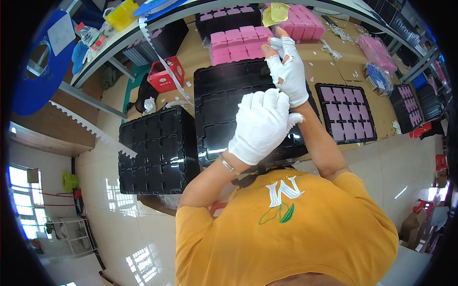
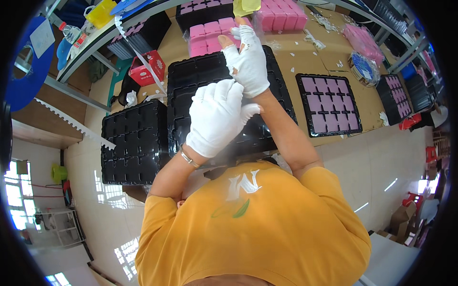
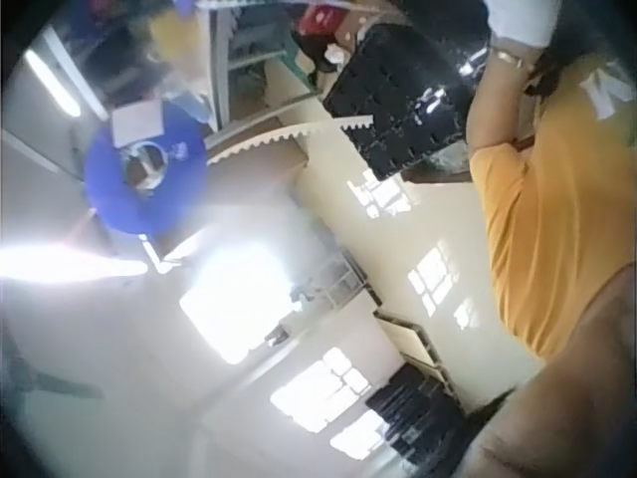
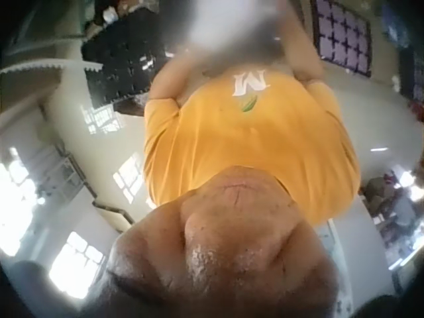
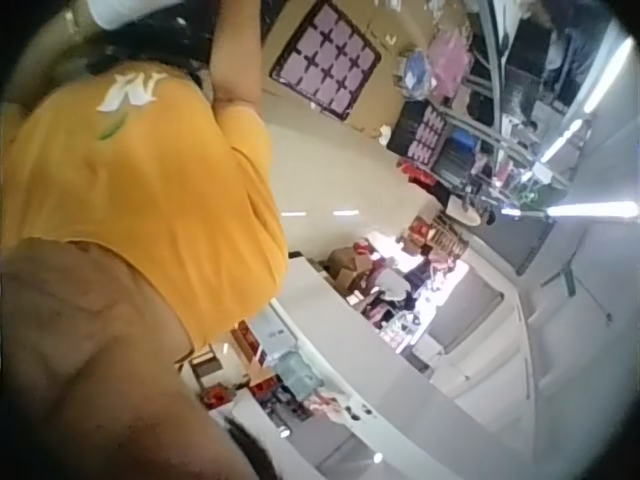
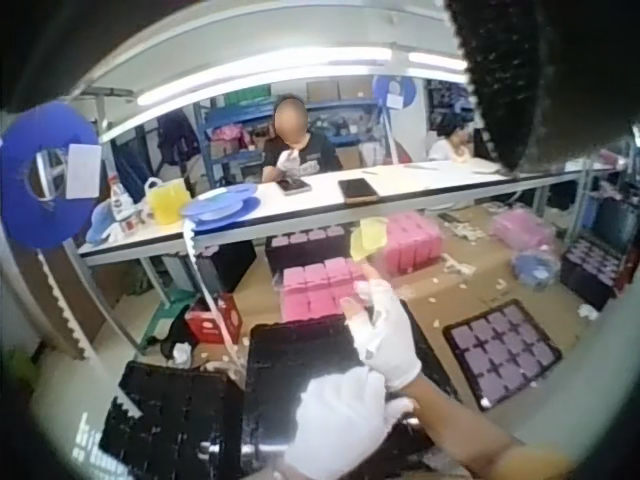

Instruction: The person places small white plastic clips onto the corners of black plastic trays. They then pick up pink foam inserts and place them into the trays, pressing them down to fit. The person repeats this process for multiple trays, handling the components one by one.

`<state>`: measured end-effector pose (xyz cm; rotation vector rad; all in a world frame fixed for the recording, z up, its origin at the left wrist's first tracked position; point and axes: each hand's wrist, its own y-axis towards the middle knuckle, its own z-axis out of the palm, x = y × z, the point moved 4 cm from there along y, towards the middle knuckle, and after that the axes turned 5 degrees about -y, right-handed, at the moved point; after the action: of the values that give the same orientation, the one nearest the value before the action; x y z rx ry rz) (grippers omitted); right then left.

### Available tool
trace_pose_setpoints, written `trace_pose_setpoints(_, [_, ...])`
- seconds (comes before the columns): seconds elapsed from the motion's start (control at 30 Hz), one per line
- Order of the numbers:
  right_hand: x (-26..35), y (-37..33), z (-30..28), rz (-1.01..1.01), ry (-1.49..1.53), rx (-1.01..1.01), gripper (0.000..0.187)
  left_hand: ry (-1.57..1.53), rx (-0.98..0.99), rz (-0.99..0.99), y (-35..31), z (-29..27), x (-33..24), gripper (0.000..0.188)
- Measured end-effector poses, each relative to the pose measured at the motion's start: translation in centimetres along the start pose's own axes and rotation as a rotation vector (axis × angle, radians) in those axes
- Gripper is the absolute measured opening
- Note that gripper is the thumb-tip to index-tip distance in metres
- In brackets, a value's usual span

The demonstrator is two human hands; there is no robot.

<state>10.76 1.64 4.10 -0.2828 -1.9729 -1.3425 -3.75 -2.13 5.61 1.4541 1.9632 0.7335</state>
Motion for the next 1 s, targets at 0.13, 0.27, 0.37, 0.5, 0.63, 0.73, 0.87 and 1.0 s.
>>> trace_pose_setpoints(0.13, [0.8,1.3,-1.4,-0.151,-0.251,0.075,0.043,0.1,0.007,0.034,0.6,1.9,-0.5,0.022])
trace_pose_setpoints(0.27, [-0.1,2.5,-2.8,-0.313,-0.697,0.139,0.047,0.136,0.025,0.165,1.5,3.8,-1.5,0.016])
trace_pose_setpoints(0.37, [-0.6,2.4,-3.0,-0.295,-0.9,0.275,0.072,0.02,0.177,0.292,2.7,4.1,-2.8,0.013])
trace_pose_setpoints(0.5, [-1.3,2.9,-3.9,-0.312,-0.841,0.423,0.089,0.03,0.202,0.458,2.8,5.6,-5.1,0.014])
trace_pose_setpoints(0.63, [-2.2,3.2,-4.6,-0.381,-0.396,0.327,0.079,-0.005,0.207,0.464,2.5,8.2,-6.0,0.015])
trace_pose_setpoints(0.73, [-3.7,4.6,-5.8,0.203,0.665,0.278,0.078,-0.141,0.124,0.472,3.7,8.9,-7.5,0.015])
trace_pose_setpoints(0.87, [-4.7,6.8,-8.0,0.28,1.834,0.311,0.086,-0.369,0.224,0.2,5.6,9.5,-7.2,0.009])
trace_pose_setpoints(1.0, [-5.3,8.1,-10.5,0.29,1.741,0.04,0.089,-0.804,0.015,-0.381,4.5,9.9,-3.4,0.016])
